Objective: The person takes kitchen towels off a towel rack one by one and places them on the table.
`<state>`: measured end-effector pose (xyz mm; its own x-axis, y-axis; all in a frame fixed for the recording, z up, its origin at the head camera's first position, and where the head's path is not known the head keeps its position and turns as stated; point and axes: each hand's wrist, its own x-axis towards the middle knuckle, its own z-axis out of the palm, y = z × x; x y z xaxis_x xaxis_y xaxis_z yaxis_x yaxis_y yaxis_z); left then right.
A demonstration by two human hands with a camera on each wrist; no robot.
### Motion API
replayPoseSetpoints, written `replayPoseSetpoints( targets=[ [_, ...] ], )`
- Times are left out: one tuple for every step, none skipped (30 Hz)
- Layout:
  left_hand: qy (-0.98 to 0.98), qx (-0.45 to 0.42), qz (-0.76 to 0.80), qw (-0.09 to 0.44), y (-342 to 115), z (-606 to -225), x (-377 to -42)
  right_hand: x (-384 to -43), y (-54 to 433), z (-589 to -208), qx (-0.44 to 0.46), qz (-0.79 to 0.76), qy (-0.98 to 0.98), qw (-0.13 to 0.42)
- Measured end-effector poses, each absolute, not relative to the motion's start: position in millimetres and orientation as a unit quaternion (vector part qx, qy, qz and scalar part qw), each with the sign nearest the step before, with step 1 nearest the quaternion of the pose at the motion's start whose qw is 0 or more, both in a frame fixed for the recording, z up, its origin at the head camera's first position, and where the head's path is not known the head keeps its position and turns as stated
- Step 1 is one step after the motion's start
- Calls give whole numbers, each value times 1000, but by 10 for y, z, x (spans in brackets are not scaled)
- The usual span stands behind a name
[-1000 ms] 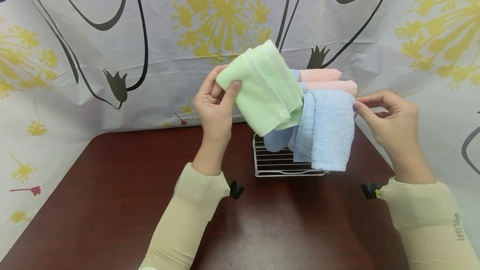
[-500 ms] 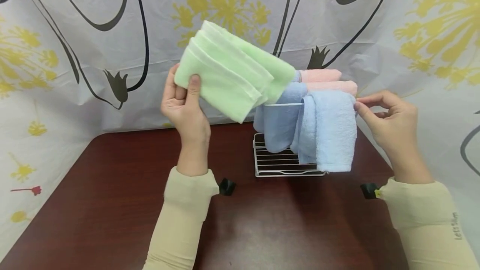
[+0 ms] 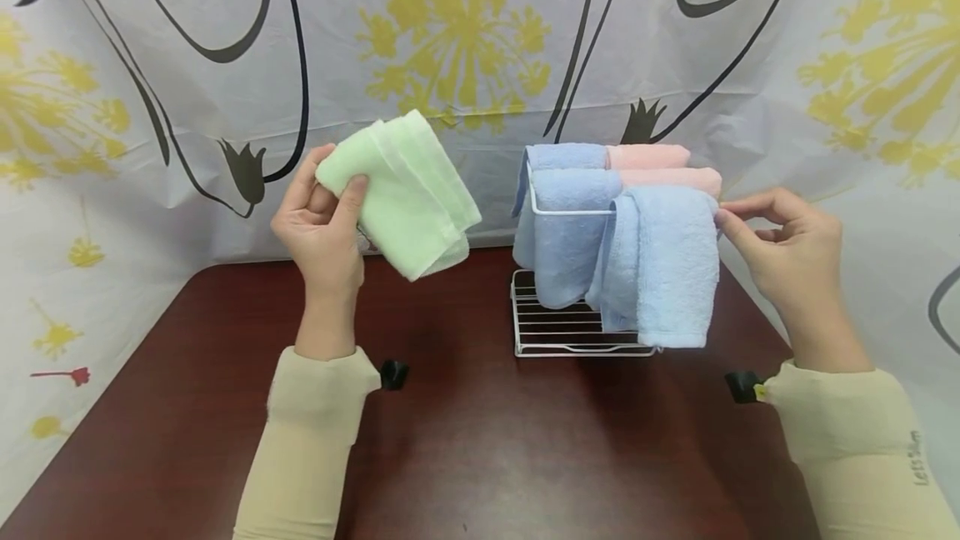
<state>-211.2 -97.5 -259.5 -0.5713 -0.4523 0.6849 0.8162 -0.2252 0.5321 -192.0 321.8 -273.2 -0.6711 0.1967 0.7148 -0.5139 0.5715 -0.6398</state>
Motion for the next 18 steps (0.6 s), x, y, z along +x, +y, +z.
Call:
replayPoseSetpoints(
  targets=[
    [-467,-195,-757,414,-1019,-2621,-2112,-1921,3219,-2736,99,450,-796,393],
    [-474,-193,-756,408,-1066,-2647,-2113,-1923,3218,-2738,98,451,-796,392],
    [-482,-190,-754,403,-1115,-2672,-2111,-1925,3215,-2740,98,451,-796,392],
    [-491,-186,-753,397,-1161,-2701,-2110,-1924,3218,-2743,97,449,-797,391],
    [-500,-180,-751,392,-1208,-2729,-2107,-1925,3220,-2745,97,450,-797,391],
    [-510,-174,-748,387,-1256,-2758,-2102,-1924,3221,-2746,97,450,-797,392],
    [-520,-169,-745,382,-1307,-2783,-2094,-1927,3220,-2748,97,451,-796,392],
    [-529,-164,-742,377,-1359,-2810,-2086,-1928,3219,-2749,99,453,-795,393],
    [-538,-157,-740,373,-1411,-2835,-2077,-1929,3217,-2750,100,454,-793,393],
    [-544,-151,-739,367,-1460,-2858,-2068,-1929,3215,-2750,101,456,-792,392],
    [-548,-146,-740,362,-1510,-2878,-2057,-1929,3214,-2750,102,458,-791,392],
    [-551,-142,-741,357,-1562,-2897,-2047,-1930,3212,-2748,103,462,-789,391],
    [-554,-140,-740,354,-1614,-2915,-2039,-1930,3211,-2746,103,465,-787,391],
    [-559,-136,-739,351,-1667,-2931,-2030,-1930,3210,-2745,103,467,-787,391],
    [-564,-133,-737,349,-1718,-2944,-2020,-1930,3209,-2743,102,469,-786,390],
    [-567,-131,-736,345,-1770,-2959,-2009,-1931,3209,-2742,101,471,-785,390],
    [-573,-129,-733,343,-1821,-2974,-1997,-1932,3210,-2742,101,473,-783,390],
    [-582,-127,-728,340,-1870,-2989,-1985,-1933,3211,-2742,101,475,-782,390]
  ],
)
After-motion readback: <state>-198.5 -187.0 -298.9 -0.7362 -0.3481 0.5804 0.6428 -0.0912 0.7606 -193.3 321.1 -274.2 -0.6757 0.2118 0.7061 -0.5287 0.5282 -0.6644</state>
